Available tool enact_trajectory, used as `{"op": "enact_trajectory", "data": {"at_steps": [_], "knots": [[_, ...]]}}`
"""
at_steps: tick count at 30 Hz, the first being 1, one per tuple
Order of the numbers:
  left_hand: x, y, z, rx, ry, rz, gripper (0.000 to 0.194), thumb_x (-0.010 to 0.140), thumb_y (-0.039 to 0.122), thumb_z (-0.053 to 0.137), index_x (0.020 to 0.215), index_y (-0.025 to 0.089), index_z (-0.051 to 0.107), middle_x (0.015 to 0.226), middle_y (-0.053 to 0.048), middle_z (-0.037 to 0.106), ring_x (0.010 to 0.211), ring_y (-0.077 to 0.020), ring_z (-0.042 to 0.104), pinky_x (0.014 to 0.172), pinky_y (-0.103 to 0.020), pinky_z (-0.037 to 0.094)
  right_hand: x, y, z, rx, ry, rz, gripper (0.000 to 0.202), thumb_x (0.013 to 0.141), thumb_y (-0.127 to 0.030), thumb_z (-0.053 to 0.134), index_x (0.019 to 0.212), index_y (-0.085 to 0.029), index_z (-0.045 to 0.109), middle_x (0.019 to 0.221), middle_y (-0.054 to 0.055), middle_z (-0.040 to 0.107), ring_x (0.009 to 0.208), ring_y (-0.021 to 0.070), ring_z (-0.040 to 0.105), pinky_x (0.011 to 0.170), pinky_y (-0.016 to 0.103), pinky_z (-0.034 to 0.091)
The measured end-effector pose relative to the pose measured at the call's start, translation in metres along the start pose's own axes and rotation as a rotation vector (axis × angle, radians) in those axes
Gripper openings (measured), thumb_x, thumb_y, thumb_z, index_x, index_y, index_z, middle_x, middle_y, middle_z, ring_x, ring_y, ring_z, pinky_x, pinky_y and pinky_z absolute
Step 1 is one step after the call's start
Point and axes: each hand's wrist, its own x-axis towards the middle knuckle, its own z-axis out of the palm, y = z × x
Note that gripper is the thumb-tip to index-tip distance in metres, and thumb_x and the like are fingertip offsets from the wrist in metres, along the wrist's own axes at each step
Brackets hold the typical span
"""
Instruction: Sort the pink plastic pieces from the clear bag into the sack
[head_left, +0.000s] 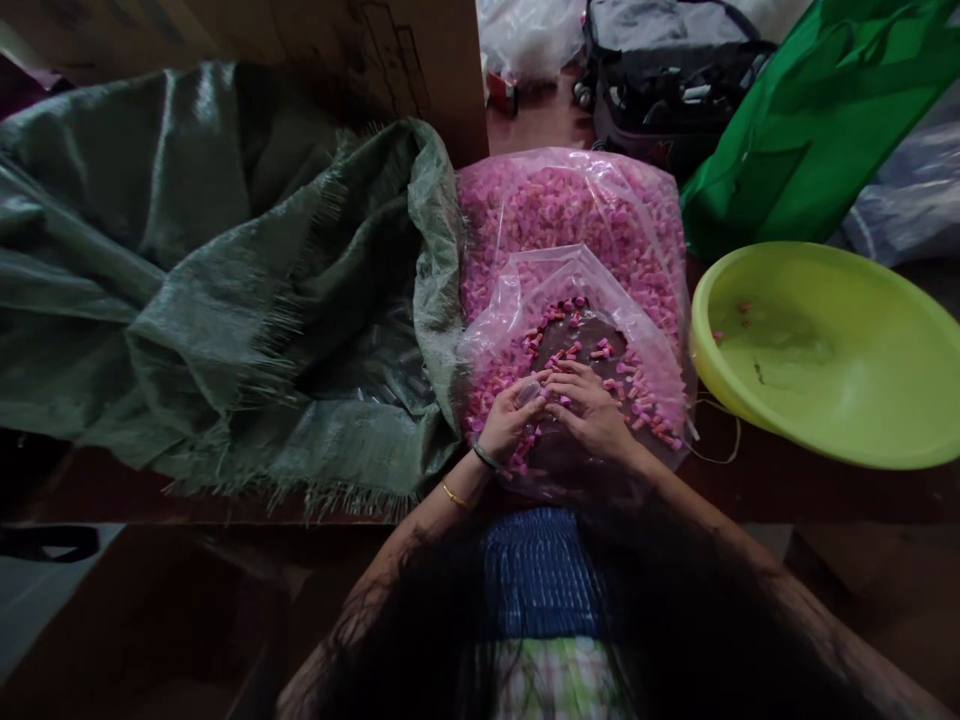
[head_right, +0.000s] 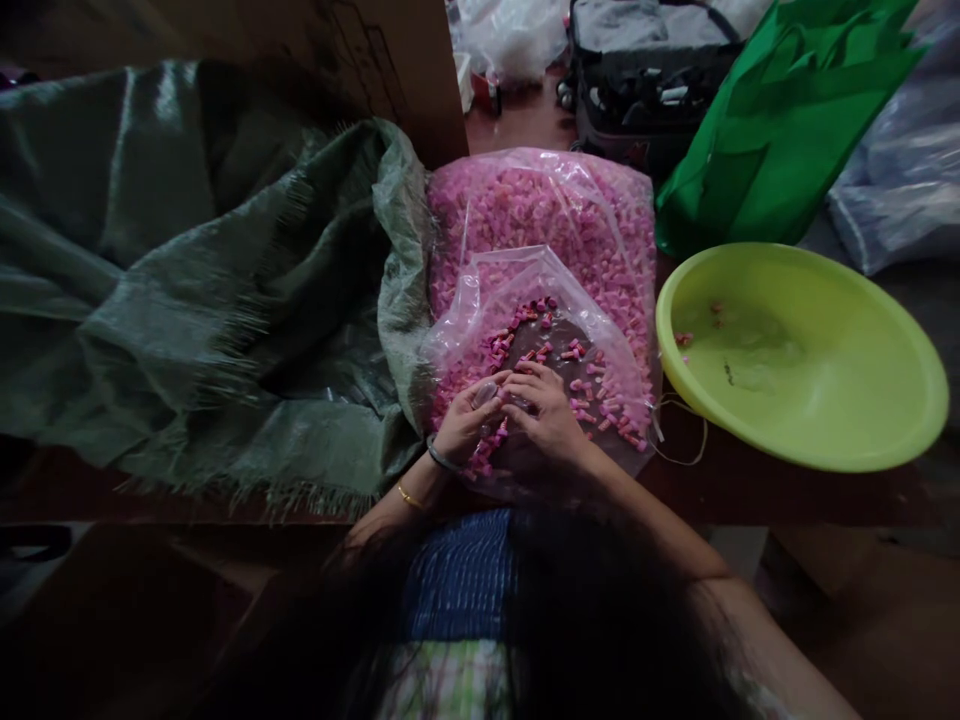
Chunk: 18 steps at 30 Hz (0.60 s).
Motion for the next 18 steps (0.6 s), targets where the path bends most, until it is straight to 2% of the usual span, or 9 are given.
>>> {"op": "enact_trajectory", "data": {"at_steps": [3, 6, 8, 10, 12, 13, 16, 18], "knots": [[0.006, 0.003, 0.001, 0.165, -0.03, 0.038, 0.052, 0.072, 0.032, 0.077, 0.121, 0.017, 0.065, 0.118, -0.01, 0.066, 0.105, -0.0216, 0.061, 0.093, -0.031, 0.046, 0.005, 0.002, -0.008, -0.029, -0.096, -0.012, 0.02, 0.086, -0.035, 0.064, 0.104, -0.028, 0.07, 0.116, 0.004, 0.067, 0.119, 0.0244, 0.054, 0.105, 0.048, 0.036], [0.009, 0.012, 0.0, 0.296, -0.07, 0.11, 0.048, 0.064, 0.027, 0.082, 0.109, 0.015, 0.071, 0.115, -0.008, 0.067, 0.111, -0.0227, 0.058, 0.099, -0.03, 0.043, 0.01, -0.002, -0.008, -0.024, -0.102, -0.03, 0.028, 0.085, -0.036, 0.066, 0.112, -0.03, 0.067, 0.125, 0.005, 0.062, 0.119, 0.0242, 0.053, 0.104, 0.046, 0.036], [0.009, 0.014, -0.001, 0.247, -0.048, 0.08, 0.048, 0.061, 0.023, 0.083, 0.107, 0.016, 0.071, 0.109, -0.006, 0.068, 0.103, -0.0194, 0.061, 0.09, -0.026, 0.047, 0.012, -0.004, -0.003, 0.069, -0.009, 0.0, 0.02, 0.088, -0.035, 0.062, 0.106, -0.029, 0.069, 0.117, 0.004, 0.064, 0.115, 0.0222, 0.055, 0.104, 0.043, 0.037], [0.007, 0.012, 0.0, 0.086, 0.001, -0.034, 0.049, 0.067, 0.027, 0.079, 0.113, 0.017, 0.067, 0.097, -0.004, 0.068, 0.083, -0.014, 0.063, 0.069, -0.021, 0.049, 0.013, -0.005, 0.008, 0.231, 0.189, 0.118, 0.017, 0.09, -0.035, 0.057, 0.102, -0.027, 0.067, 0.107, 0.003, 0.066, 0.104, 0.0189, 0.059, 0.097, 0.039, 0.043], [0.004, 0.006, 0.003, -0.105, 0.056, -0.123, 0.045, 0.075, 0.034, 0.072, 0.116, 0.018, 0.063, 0.085, -0.002, 0.065, 0.063, -0.0093, 0.057, 0.05, -0.017, 0.043, 0.011, -0.006, 0.023, 0.367, 0.346, 0.216, 0.017, 0.089, -0.037, 0.058, 0.1, -0.024, 0.063, 0.101, 0.004, 0.064, 0.094, 0.0171, 0.061, 0.088, 0.034, 0.049], [0.002, 0.003, 0.004, -0.186, 0.074, -0.148, 0.044, 0.077, 0.037, 0.07, 0.116, 0.018, 0.062, 0.083, -0.001, 0.064, 0.058, -0.008, 0.055, 0.045, -0.016, 0.039, 0.008, -0.008, 0.032, 0.391, 0.368, 0.221, 0.016, 0.088, -0.037, 0.06, 0.096, -0.023, 0.062, 0.1, 0.004, 0.064, 0.093, 0.0169, 0.061, 0.086, 0.033, 0.049], [-0.001, -0.002, 0.006, -0.298, 0.128, -0.157, 0.037, 0.079, 0.039, 0.067, 0.109, 0.018, 0.061, 0.086, -0.001, 0.063, 0.054, -0.005, 0.052, 0.04, -0.014, 0.034, -0.003, -0.011, 0.048, 0.283, 0.25, 0.113, 0.011, 0.088, -0.032, 0.061, 0.092, -0.023, 0.064, 0.106, 0.005, 0.065, 0.107, 0.0197, 0.058, 0.097, 0.037, 0.044], [-0.003, 0.0, 0.003, -0.24, 0.125, -0.154, 0.035, 0.079, 0.041, 0.068, 0.103, 0.018, 0.059, 0.083, -0.001, 0.062, 0.052, -0.0045, 0.05, 0.038, -0.014, 0.03, -0.008, -0.006, 0.041, 0.194, 0.132, 0.051, 0.014, 0.091, -0.028, 0.055, 0.1, -0.024, 0.066, 0.113, 0.005, 0.066, 0.113, 0.0197, 0.057, 0.101, 0.039, 0.042]]}}
